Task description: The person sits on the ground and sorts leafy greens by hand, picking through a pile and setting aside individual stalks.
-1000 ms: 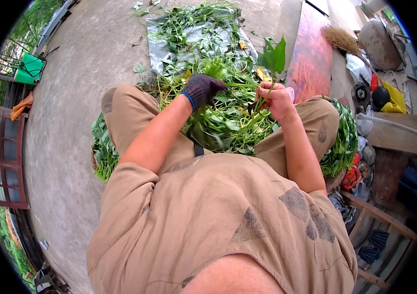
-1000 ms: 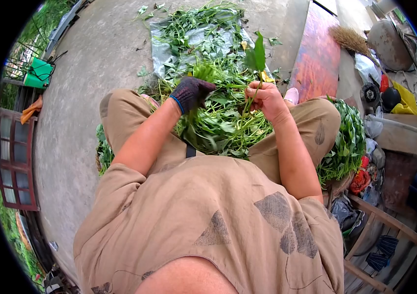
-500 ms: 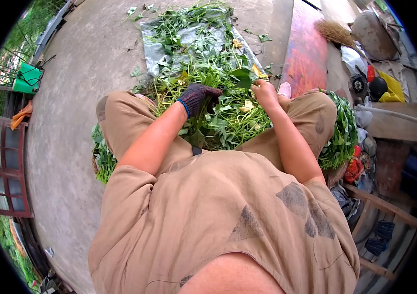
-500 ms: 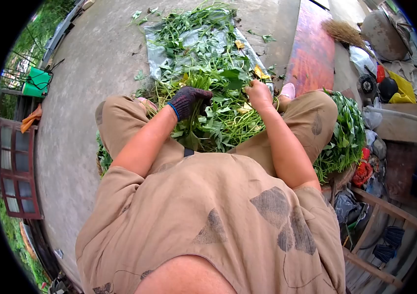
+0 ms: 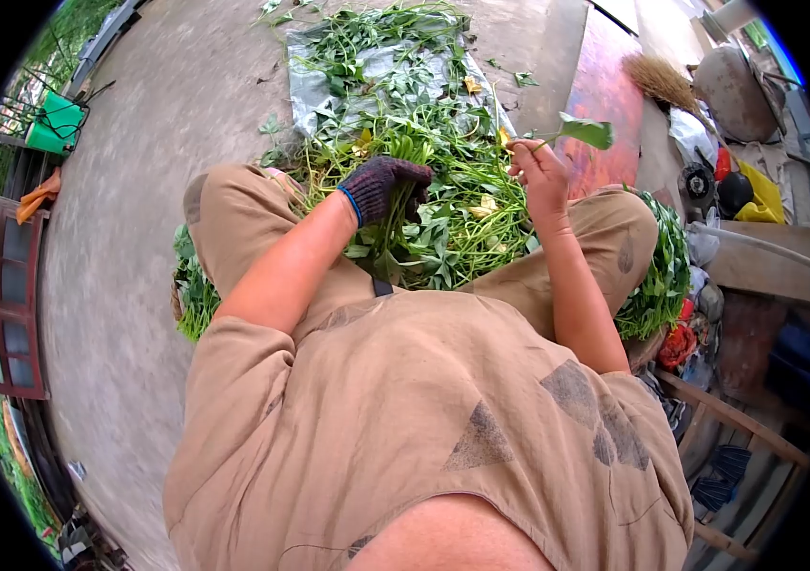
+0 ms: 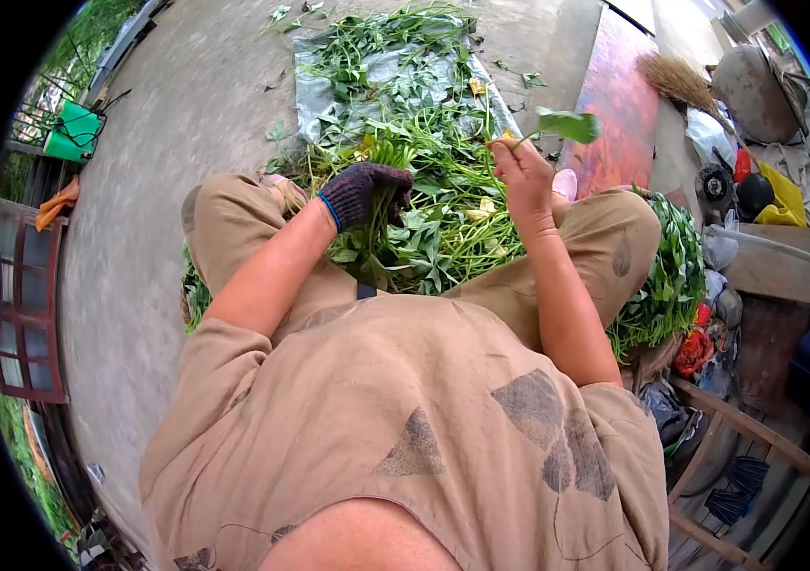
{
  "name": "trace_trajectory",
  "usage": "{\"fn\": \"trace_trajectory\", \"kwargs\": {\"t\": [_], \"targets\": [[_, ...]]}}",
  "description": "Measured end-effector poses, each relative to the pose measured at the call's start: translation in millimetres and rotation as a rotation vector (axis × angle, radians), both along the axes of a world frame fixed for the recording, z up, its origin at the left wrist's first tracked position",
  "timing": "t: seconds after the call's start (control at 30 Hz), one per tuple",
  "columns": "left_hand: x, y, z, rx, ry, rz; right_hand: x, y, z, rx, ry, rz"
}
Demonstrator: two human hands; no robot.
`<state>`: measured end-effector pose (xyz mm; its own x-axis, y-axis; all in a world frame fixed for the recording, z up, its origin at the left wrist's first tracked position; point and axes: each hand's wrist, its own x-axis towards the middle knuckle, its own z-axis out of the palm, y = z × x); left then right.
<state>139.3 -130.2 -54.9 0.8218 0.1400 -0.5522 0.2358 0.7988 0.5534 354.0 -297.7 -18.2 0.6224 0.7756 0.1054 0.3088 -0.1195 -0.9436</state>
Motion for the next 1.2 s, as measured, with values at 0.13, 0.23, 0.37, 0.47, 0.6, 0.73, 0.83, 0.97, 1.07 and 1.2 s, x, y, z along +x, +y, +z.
{"fn": "trace_trajectory", "kwargs": {"t": [0.13, 0.23, 0.37, 0.47, 0.6, 0.73, 0.83, 0.97, 1.07, 1.2], "targets": [[1, -5, 8, -0.134, 0.001, 0.042, -62, 4, 9, 0.111, -0.16, 0.294], [1, -7, 5, -0.105, 0.017, 0.081, -89, 7, 8, 0.155, -0.853, 0.467], [-7, 1, -38, 0.62, -0.25, 0.035, -92, 10, 3, 0.144, -0.869, 0.501], [-3, 3, -23, 0.06, 0.042, 0.134, -63, 13, -11, 0.162, -0.916, 0.204], [1, 2, -18, 0.06, 0.13, 0.103, 15, 28, -45, -0.535, -0.628, -0.173], [2, -4, -2, 0.085, 0.162, 0.096, 37, 40, -69, -0.73, -0.253, 0.025], [2, -3, -17, 0.068, 0.147, 0.094, 31, 49, -85, -0.785, -0.236, 0.115], [-1, -2, -17, 0.063, 0.147, 0.118, 25, 37, -119, -0.972, -0.443, 0.132], [1, 2, -19, 0.064, 0.196, 0.137, 26, 39, -111, -1.0, -0.299, 0.177], [-2, 6, -22, 0.056, 0.16, 0.195, 17, 53, -72, -0.268, -0.285, -0.056]]}}
